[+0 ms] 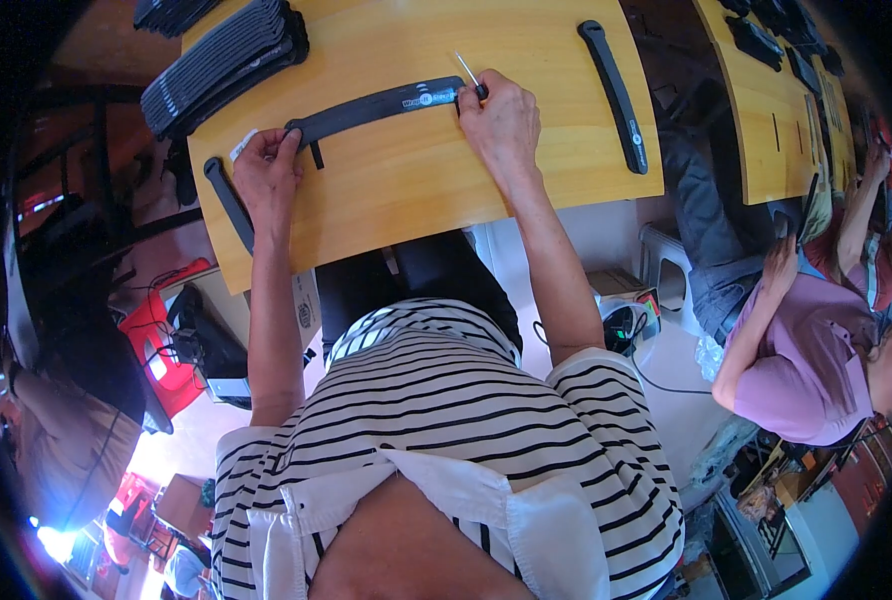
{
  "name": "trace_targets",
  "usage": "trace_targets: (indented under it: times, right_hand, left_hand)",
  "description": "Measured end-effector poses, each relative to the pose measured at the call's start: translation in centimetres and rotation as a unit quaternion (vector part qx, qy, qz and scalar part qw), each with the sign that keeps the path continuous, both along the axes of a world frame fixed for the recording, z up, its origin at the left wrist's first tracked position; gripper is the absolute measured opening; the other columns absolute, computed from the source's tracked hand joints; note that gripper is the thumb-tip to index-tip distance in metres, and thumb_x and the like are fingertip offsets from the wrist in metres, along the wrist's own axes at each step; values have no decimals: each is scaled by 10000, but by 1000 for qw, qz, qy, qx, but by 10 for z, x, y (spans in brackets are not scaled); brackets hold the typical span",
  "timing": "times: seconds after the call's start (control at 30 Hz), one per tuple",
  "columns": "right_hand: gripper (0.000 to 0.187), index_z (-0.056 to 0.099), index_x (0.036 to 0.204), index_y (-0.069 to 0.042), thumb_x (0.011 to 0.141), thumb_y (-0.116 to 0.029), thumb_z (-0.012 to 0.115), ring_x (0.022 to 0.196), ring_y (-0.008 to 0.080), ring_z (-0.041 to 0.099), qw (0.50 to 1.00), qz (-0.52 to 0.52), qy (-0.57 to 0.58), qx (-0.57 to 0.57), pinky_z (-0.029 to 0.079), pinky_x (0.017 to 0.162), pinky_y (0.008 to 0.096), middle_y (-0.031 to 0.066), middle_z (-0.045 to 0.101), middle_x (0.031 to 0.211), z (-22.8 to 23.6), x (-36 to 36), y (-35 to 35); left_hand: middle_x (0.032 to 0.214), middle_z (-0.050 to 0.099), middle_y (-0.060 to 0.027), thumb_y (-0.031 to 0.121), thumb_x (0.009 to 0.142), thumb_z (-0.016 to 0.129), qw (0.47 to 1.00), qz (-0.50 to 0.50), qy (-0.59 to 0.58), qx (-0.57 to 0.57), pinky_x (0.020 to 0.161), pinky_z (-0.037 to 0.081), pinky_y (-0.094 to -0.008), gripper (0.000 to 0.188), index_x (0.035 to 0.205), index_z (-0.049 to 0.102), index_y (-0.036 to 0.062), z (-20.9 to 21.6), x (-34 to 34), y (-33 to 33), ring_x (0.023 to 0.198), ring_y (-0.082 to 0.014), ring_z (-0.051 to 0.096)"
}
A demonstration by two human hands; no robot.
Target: Assembling leather watch straps by inserting components and using a small tool for precision alignment.
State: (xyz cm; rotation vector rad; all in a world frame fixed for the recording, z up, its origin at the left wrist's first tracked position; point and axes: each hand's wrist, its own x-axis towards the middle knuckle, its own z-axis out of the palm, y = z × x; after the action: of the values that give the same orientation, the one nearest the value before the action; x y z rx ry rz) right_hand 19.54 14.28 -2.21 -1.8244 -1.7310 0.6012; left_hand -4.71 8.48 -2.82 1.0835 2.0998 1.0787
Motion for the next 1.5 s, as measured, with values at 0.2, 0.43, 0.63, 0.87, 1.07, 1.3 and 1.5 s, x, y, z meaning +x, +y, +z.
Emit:
trace_targets:
  times: [0.2,0.43,0.63,0.87,1.07,1.3,1.5]
  right_hand:
    - [196,618,750,-28,777,-222,610,650,359,612,1000,-2,-5,3,474,601,439,172,615,649,-1,-1,0]
    - [191,615,761,-34,778,-224,606,665,359,615,1000,-9,-8,-8,478,614,446,169,618,656,3,-3,-1]
    - [194,631,789,-28,789,-220,607,623,311,612,999,-15,-34,17,466,608,394,142,610,615,1,-5,-3]
    - [185,607,776,-29,778,-213,592,710,375,610,999,-4,-32,16,474,638,466,178,620,687,4,-7,-3]
    - [196,629,791,-36,778,-230,607,657,331,610,999,-14,-46,26,461,613,419,152,610,640,0,-4,-2]
    - [184,601,770,-29,772,-213,603,726,374,611,998,-6,-52,26,475,646,472,187,622,709,-1,-4,-2]
    - [174,603,793,-32,773,-204,603,749,385,609,998,-4,-54,24,474,658,482,199,625,736,2,-5,-4]
  left_hand:
    - [655,633,-71,171,782,668,1000,9,6,-9,502,442,-263,186,841,646,-3,2,2,0,483,-126,561]
    - [677,646,-81,182,768,676,997,6,76,8,588,468,-294,186,833,651,9,-2,3,0,588,-173,606]
    - [692,649,-89,184,769,670,994,3,112,3,629,473,-309,180,828,650,14,5,7,0,638,-203,621]
    - [682,643,-99,182,768,659,990,12,131,42,618,472,-331,170,824,640,24,-1,8,-2,637,-235,623]
    - [683,644,-102,181,773,650,989,5,133,60,612,469,-342,161,815,632,26,2,13,-4,636,-244,624]
    - [693,644,-108,179,777,642,989,14,134,57,623,470,-352,156,814,632,28,1,13,-5,654,-250,627]
    - [697,642,-107,183,784,629,988,8,151,41,625,470,-364,155,819,627,33,3,12,-5,664,-262,625]
